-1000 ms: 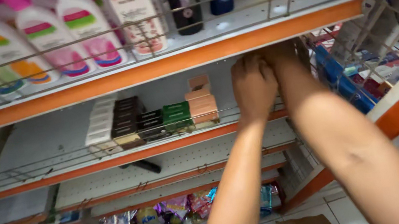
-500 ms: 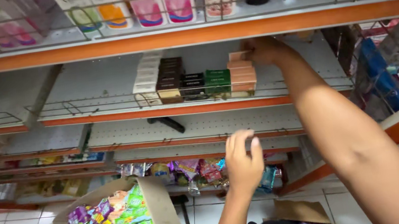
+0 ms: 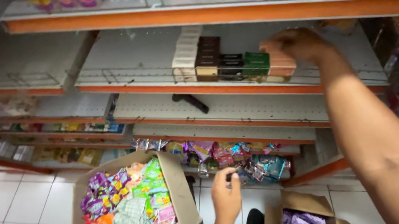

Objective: The person takes items including snack bags and lotions from a cardboard box, scans each item with a handheld barcode scanner, and places them onto the shelves of a convenience store.

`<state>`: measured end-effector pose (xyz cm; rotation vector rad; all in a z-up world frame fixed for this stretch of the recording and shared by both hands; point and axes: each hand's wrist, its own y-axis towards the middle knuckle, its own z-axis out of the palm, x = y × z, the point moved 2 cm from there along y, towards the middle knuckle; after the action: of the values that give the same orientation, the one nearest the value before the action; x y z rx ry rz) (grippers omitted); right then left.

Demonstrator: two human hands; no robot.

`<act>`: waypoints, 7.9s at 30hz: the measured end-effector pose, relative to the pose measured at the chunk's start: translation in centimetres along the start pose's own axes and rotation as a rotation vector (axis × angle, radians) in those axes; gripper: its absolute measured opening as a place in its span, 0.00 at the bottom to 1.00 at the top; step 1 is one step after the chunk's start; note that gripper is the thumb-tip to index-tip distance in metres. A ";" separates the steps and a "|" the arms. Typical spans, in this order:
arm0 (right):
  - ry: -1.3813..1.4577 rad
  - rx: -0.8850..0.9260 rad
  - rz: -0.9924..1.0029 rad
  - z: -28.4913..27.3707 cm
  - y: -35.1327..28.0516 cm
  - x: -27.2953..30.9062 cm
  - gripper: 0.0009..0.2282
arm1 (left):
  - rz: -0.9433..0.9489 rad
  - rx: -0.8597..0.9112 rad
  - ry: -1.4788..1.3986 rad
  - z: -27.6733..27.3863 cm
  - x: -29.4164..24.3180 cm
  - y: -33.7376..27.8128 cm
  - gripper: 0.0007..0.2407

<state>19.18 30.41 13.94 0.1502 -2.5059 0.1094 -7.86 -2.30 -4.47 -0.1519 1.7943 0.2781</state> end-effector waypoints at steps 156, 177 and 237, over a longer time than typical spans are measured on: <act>0.340 0.157 0.229 44.5 -9.6 18.0 0.10 | -0.615 -0.555 -1.059 -41.5 20.0 3.5 0.12; -0.376 -0.473 -0.130 38.8 6.0 2.1 0.26 | -0.225 -0.175 -1.597 -36.1 16.2 0.6 0.31; 0.392 0.021 0.257 42.2 -16.3 25.8 0.16 | -0.366 -0.563 -1.268 -41.1 19.3 6.9 0.14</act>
<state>-23.92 7.35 -4.05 -0.1714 -2.1212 0.2455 -52.76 -5.78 -13.42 -0.5518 0.3868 0.4669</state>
